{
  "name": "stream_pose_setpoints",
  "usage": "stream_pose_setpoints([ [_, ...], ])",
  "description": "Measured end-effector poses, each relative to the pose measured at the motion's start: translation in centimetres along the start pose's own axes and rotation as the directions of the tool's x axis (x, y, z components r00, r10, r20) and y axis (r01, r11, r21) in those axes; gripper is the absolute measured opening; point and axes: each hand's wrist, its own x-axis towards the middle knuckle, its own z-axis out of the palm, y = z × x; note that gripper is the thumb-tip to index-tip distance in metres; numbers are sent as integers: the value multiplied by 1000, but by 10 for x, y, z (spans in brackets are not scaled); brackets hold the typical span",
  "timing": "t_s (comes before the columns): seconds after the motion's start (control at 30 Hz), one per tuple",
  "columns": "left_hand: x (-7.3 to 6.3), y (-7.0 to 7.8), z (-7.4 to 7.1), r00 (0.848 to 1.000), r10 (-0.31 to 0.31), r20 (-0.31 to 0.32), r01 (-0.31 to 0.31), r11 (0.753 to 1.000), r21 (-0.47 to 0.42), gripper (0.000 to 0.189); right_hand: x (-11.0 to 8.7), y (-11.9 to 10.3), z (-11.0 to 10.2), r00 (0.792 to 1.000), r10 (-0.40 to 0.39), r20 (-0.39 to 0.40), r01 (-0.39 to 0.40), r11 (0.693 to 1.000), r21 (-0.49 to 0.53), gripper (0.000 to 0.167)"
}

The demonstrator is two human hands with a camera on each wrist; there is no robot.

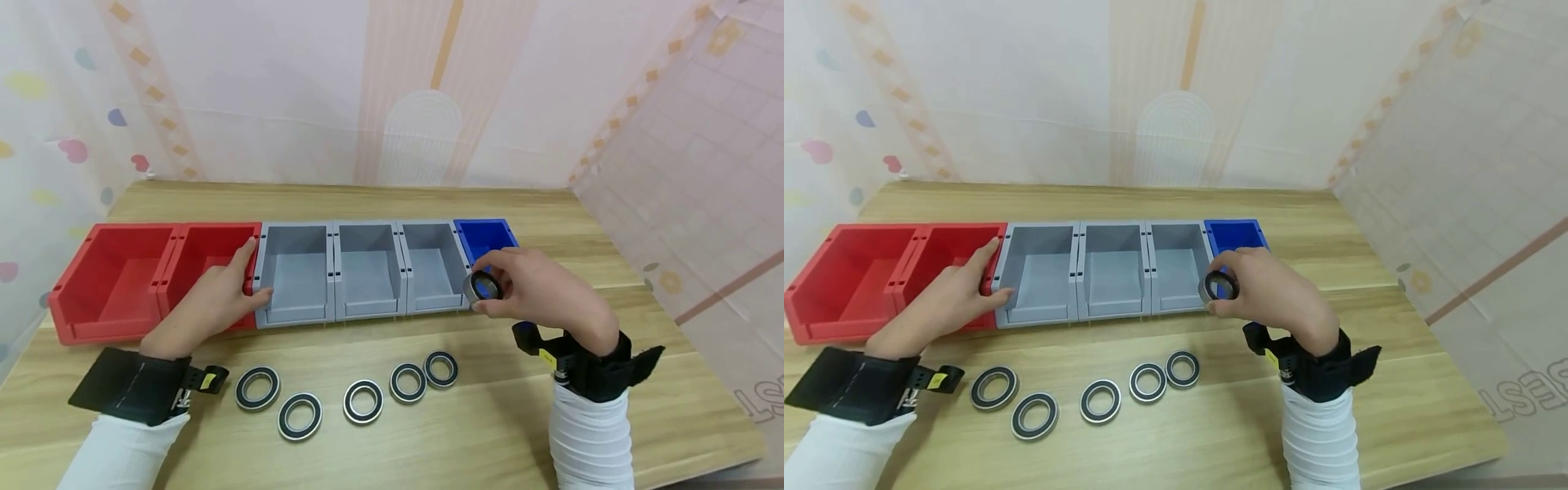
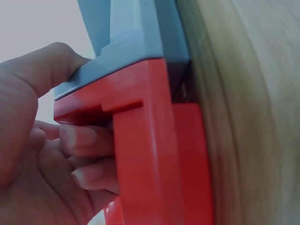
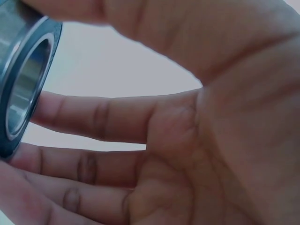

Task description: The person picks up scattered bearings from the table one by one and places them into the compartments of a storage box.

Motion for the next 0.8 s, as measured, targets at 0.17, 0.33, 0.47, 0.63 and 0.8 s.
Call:
stream_pose_setpoints([
  [0.17,-4,4,-1,999,-25,40,26,999,-23,95,-3,4,-5,999,34,-16,-33,999,10,42],
  [0.33,-7,4,-5,998,-26,57,27,999,-19,96,-5,11,-9,996,85,-34,-85,996,13,41],
  [0.47,-9,1,-6,997,-29,72,32,999,-40,93,-5,18,-11,991,126,-44,-126,992,6,40],
  [0.63,-11,-6,-8,995,-30,92,38,996,-81,92,-1,24,-14,985,158,-66,-158,987,-1,43],
  [0.8,-10,-9,-10,993,-32,112,44,994,-103,95,7,30,-13,982,167,-90,-169,985,-16,44],
])
